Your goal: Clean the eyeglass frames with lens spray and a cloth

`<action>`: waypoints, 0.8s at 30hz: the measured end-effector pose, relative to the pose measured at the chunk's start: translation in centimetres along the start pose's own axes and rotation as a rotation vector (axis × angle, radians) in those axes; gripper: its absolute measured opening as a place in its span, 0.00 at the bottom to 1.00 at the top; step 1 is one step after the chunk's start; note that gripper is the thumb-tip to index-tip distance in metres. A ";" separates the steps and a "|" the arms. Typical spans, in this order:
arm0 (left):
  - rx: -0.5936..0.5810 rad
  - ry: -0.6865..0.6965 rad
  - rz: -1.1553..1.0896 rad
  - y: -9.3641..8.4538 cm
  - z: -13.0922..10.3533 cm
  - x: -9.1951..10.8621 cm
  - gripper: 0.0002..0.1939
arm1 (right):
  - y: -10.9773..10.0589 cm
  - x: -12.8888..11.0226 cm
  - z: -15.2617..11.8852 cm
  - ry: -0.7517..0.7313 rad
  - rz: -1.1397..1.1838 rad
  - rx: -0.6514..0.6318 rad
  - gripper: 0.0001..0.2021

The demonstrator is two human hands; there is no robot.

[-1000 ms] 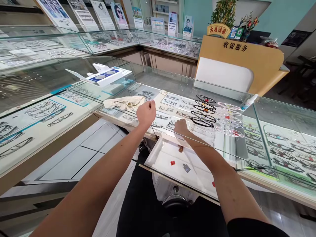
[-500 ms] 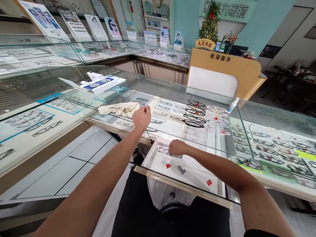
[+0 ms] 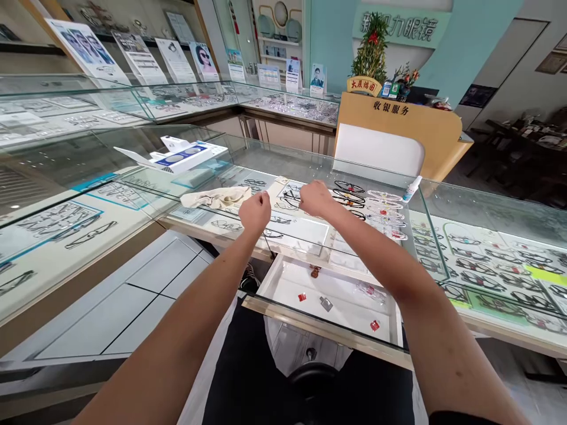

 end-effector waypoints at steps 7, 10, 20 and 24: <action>-0.006 0.005 0.000 0.6 0.4 -0.3 0.26 | 4.1 1.1 3.2 0.023 -0.021 0.052 0.13; -0.003 0.001 0.012 0.7 0.5 -0.3 0.26 | 4.3 1.5 3.2 0.040 0.008 0.058 0.12; 0.009 -0.003 0.016 0.6 0.4 -0.3 0.26 | 0.7 -3.7 -2.9 -0.061 0.282 0.168 0.09; 0.004 0.002 0.019 0.4 0.2 -0.1 0.26 | 3.2 -9.1 -10.2 -0.303 0.474 -0.107 0.09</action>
Point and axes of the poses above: each hand's wrist, its own z-axis towards the middle knuckle, its own y-axis out of the palm, x = y × z, the point moved 4 cm from there along z, towards the middle knuckle, and after that the axes turned 12 degrees about z, right-handed, at the moved point
